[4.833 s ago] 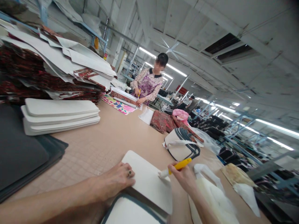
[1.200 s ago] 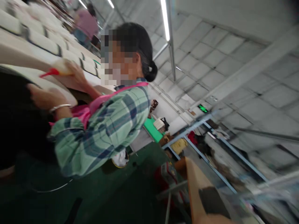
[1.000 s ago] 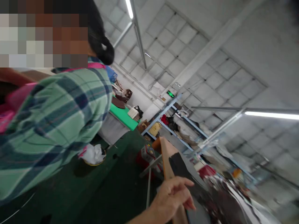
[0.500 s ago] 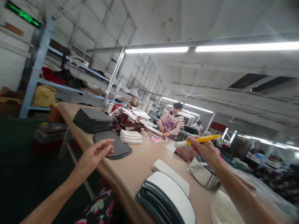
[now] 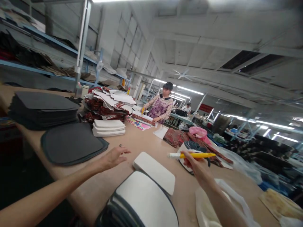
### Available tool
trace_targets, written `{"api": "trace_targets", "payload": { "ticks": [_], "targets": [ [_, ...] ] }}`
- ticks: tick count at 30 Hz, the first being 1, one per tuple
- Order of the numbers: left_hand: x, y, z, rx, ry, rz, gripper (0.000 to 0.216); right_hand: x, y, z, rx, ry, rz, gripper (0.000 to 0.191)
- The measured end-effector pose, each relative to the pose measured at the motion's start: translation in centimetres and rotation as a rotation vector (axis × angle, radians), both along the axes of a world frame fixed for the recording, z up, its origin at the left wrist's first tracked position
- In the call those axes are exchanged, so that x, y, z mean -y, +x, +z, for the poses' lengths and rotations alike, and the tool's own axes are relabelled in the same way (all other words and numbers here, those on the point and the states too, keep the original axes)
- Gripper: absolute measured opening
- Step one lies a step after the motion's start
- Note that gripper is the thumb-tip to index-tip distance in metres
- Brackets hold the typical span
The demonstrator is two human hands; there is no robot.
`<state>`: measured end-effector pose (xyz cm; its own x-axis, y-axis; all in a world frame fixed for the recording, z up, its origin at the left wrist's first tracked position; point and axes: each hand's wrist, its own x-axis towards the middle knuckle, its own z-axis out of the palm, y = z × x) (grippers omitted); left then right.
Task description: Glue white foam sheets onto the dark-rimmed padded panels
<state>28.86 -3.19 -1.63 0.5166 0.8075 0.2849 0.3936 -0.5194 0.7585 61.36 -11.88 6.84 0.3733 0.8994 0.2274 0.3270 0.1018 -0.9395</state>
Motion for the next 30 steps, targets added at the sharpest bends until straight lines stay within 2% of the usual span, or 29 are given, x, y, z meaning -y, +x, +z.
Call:
{"api": "trace_targets", "payload": {
  "ticks": [5,9,13,16,19,24,27,30],
  "targets": [
    [-7.6,4.7,-2.8,0.000,-0.044,-0.033,0.031,-1.8,0.7,-1.7,0.056,-0.103,-0.043,0.040],
    [-11.0,7.7,-5.6,0.033,-0.086,-0.133,0.029,-3.0,0.9,-3.9,0.084,-0.191,-0.129,0.042],
    [-10.7,8.7,-8.5,0.034,-0.070,-0.325,0.024,-6.0,-0.8,-6.1,0.097,-0.255,-0.131,0.046],
    [-9.6,8.1,-9.8,-0.052,0.045,-0.482,0.028,-9.3,-2.9,-7.5,0.139,-0.250,-0.100,0.045],
    [-9.2,7.6,-9.9,-0.172,0.148,-0.546,0.030,-12.4,-4.7,-8.7,0.177,-0.264,-0.060,0.043],
    [-9.7,7.8,-9.6,-0.257,0.163,-0.569,0.027,-16.0,-6.2,-10.7,0.243,-0.293,0.030,0.038],
    [-10.4,8.2,-9.7,-0.231,0.176,-0.570,0.027,-16.3,-5.4,-11.0,0.269,-0.340,0.064,0.034],
    [-10.3,8.1,-9.0,-0.205,0.142,-0.573,0.030,-13.5,-3.3,-9.4,0.292,-0.390,0.017,0.029]
  ]
}}
